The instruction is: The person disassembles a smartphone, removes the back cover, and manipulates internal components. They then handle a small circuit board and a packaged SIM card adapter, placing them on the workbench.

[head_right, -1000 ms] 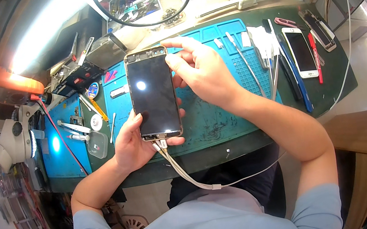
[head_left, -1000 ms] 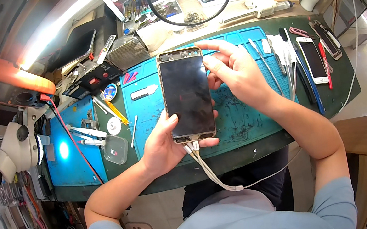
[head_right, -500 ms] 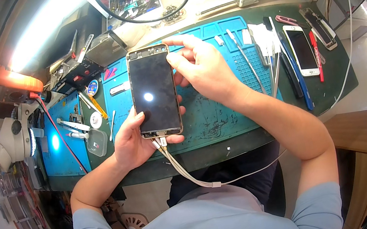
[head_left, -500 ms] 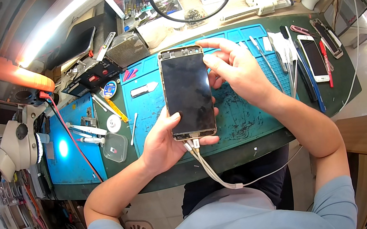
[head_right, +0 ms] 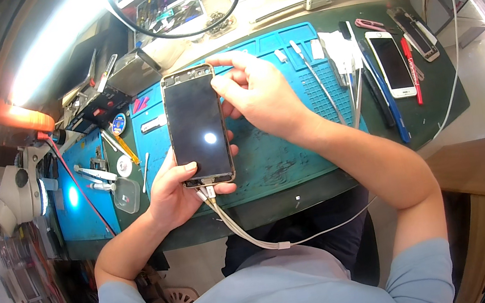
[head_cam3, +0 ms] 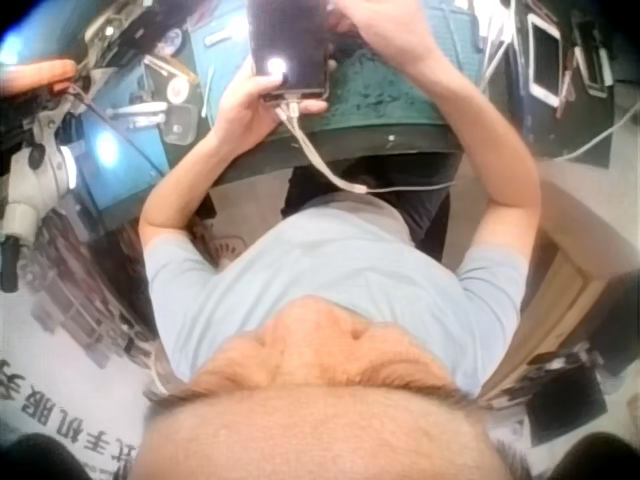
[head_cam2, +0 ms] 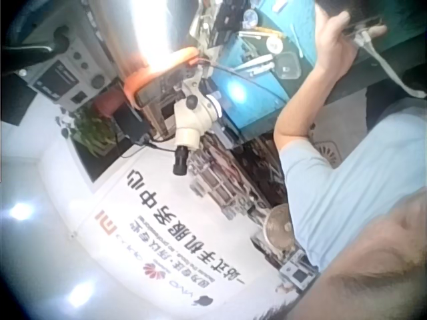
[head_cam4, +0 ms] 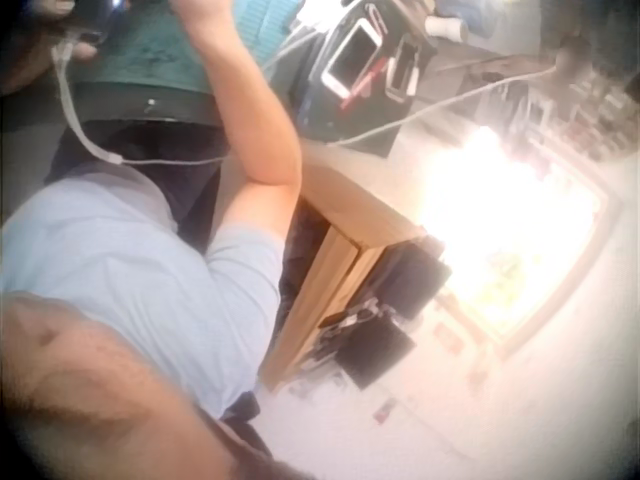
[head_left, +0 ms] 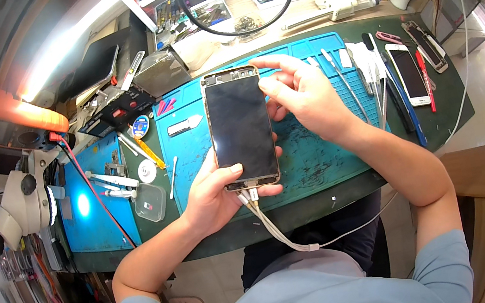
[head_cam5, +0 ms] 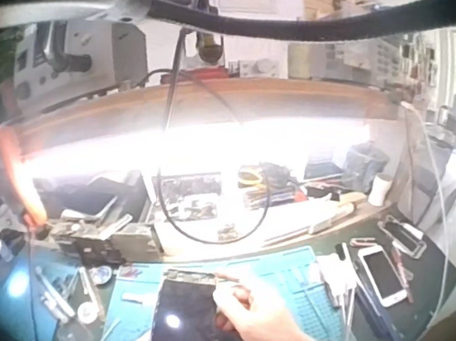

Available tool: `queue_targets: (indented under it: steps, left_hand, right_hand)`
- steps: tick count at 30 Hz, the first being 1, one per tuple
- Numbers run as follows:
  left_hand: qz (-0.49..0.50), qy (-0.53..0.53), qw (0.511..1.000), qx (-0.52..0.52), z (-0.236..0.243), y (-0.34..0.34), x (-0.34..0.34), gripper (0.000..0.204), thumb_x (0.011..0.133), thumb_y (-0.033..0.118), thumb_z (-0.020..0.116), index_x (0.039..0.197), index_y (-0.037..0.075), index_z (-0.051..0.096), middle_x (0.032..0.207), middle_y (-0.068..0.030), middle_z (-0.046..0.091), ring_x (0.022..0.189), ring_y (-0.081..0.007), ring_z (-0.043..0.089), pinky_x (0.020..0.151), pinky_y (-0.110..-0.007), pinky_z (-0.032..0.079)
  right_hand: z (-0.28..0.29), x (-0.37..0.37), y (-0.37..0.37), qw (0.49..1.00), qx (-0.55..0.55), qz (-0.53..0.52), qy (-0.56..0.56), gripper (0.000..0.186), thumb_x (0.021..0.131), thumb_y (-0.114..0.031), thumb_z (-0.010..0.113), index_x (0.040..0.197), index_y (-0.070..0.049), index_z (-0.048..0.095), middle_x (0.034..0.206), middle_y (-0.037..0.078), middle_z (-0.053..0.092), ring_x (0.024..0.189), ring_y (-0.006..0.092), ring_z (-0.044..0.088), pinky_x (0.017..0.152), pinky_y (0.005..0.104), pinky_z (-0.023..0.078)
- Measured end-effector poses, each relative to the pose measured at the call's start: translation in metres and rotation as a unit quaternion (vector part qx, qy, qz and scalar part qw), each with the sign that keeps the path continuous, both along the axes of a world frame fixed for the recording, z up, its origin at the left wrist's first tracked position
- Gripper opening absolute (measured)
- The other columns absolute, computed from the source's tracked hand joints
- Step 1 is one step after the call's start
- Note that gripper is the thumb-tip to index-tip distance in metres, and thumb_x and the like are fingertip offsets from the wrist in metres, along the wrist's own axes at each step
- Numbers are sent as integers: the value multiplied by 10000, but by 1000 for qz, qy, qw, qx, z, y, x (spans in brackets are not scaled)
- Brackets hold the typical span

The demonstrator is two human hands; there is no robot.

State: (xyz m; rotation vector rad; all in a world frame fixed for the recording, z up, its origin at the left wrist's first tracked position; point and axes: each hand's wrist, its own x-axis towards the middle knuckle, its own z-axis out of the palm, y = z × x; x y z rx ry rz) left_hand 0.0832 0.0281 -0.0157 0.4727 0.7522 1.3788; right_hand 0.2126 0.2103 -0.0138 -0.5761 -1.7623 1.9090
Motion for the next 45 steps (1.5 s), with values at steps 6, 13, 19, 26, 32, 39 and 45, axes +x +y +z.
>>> queue_targets:
  steps: [6, 13, 19, 26, 32, 39, 45]
  left_hand:
    - [14, -16, 1000, -15, 0, 1, 1, 644, 959, 205, 547, 1505, 86, 226, 1441, -203, 415, 1307, -345, 494, 898, -525, 585]
    - [13, 6, 1000, 0, -3, -2, 3, 592, 1047, 400, 389, 1526, 100, 214, 1476, -192, 390, 1332, -347, 468, 919, -529, 572]
    - [9, -4, 999, 34, -6, -6, 6, 671, 1047, 544, 175, 1545, 97, 229, 1533, -155, 354, 1373, -353, 425, 1015, -581, 488]
    - [-3, -26, 999, 44, -3, -4, 5, 636, 1059, 493, 178, 1546, 87, 236, 1534, -135, 364, 1376, -371, 417, 1036, -568, 476]
    - [5, -30, 999, 31, -4, -5, 6, 618, 1062, 464, 204, 1544, 79, 241, 1533, -129, 371, 1375, -382, 416, 1037, -573, 472]
    - [4, -30, 999, 33, -5, -6, 5, 610, 1061, 450, 218, 1542, 75, 244, 1531, -138, 371, 1368, -384, 426, 1029, -574, 477]
    - [-7, -33, 999, 42, -5, -5, 4, 613, 1061, 446, 208, 1540, 64, 245, 1526, -152, 371, 1358, -382, 439, 1020, -565, 488]
  right_hand:
    - [2, 1, -1, 1000, -9, 0, 9, 390, 977, -166, 596, 1324, 0, 529, 837, 47, 684, 718, 107, 646, 638, 258, 515]
    - [5, 1, -2, 1000, -6, 0, 28, 393, 967, -145, 598, 1317, 18, 527, 851, 55, 698, 716, 108, 651, 639, 263, 522]
    - [7, 2, -3, 999, -9, 1, 41, 402, 961, -137, 603, 1318, 35, 532, 881, 62, 694, 731, 103, 637, 667, 267, 526]
    - [9, 4, -3, 998, -22, 14, 49, 396, 970, -134, 603, 1319, 40, 532, 931, 64, 689, 763, 97, 633, 696, 259, 533]
    - [7, 3, -3, 997, -8, 18, 72, 384, 988, -133, 590, 1329, 28, 518, 881, 38, 653, 720, 81, 603, 664, 249, 510]
    - [7, 3, -5, 996, -17, 16, 84, 365, 991, -122, 583, 1320, 24, 522, 889, 34, 652, 724, 78, 599, 666, 249, 509]
    - [6, 5, -3, 994, -26, 23, 99, 331, 990, -101, 567, 1291, 34, 547, 921, 61, 687, 739, 92, 643, 679, 248, 528]
